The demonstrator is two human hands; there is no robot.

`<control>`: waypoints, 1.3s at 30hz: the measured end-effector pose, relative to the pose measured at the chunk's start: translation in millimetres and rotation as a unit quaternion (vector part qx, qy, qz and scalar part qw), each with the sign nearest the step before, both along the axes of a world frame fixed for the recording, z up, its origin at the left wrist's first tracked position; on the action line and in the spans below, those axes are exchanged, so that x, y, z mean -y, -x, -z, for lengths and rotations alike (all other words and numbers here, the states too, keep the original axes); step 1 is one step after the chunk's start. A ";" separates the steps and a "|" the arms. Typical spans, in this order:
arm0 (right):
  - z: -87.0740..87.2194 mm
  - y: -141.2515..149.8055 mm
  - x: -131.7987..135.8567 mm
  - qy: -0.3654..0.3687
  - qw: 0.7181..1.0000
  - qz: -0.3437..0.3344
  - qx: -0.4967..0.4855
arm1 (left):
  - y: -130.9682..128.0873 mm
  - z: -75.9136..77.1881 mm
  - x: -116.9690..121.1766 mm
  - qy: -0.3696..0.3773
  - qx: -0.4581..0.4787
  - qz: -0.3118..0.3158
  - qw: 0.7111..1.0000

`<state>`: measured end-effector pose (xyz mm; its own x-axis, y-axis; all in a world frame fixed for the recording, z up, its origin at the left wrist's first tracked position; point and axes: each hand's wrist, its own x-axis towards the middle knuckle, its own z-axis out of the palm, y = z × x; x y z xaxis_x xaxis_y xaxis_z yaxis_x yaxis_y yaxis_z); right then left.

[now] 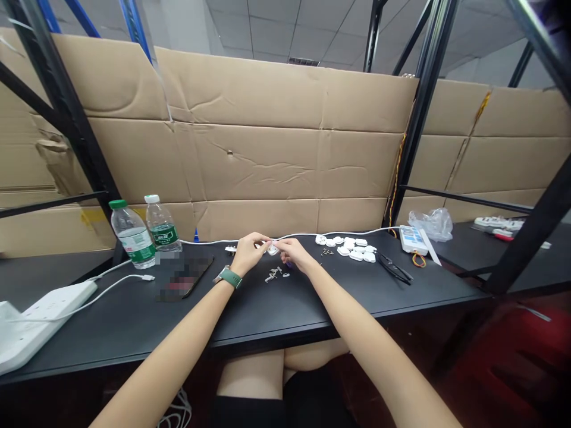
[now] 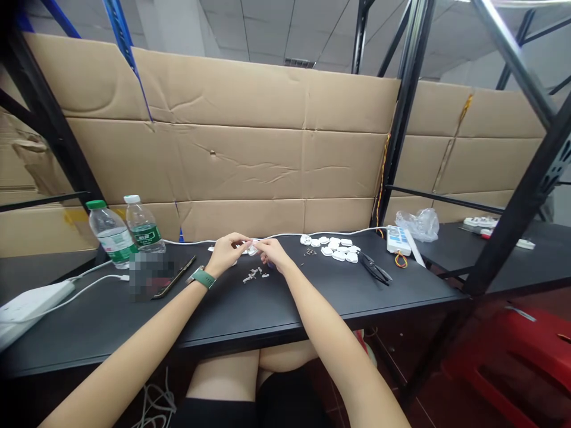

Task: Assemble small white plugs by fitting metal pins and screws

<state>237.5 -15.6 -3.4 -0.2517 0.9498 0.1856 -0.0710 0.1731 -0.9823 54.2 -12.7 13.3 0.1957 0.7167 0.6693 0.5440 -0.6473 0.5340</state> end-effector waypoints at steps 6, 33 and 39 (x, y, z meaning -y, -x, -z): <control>1.2 0.0 -1.5 -0.002 1.000 -0.004 0.006 | 1.5 -0.5 -0.5 -0.004 -0.016 0.017 1.000; 0.2 -3.8 -6.5 -0.010 0.999 0.047 0.021 | -1.7 2.6 4.5 0.075 -0.018 0.096 0.992; 5.5 -4.9 -15.1 -0.031 0.986 0.102 0.127 | 0.3 5.8 1.9 0.077 -0.045 0.075 0.993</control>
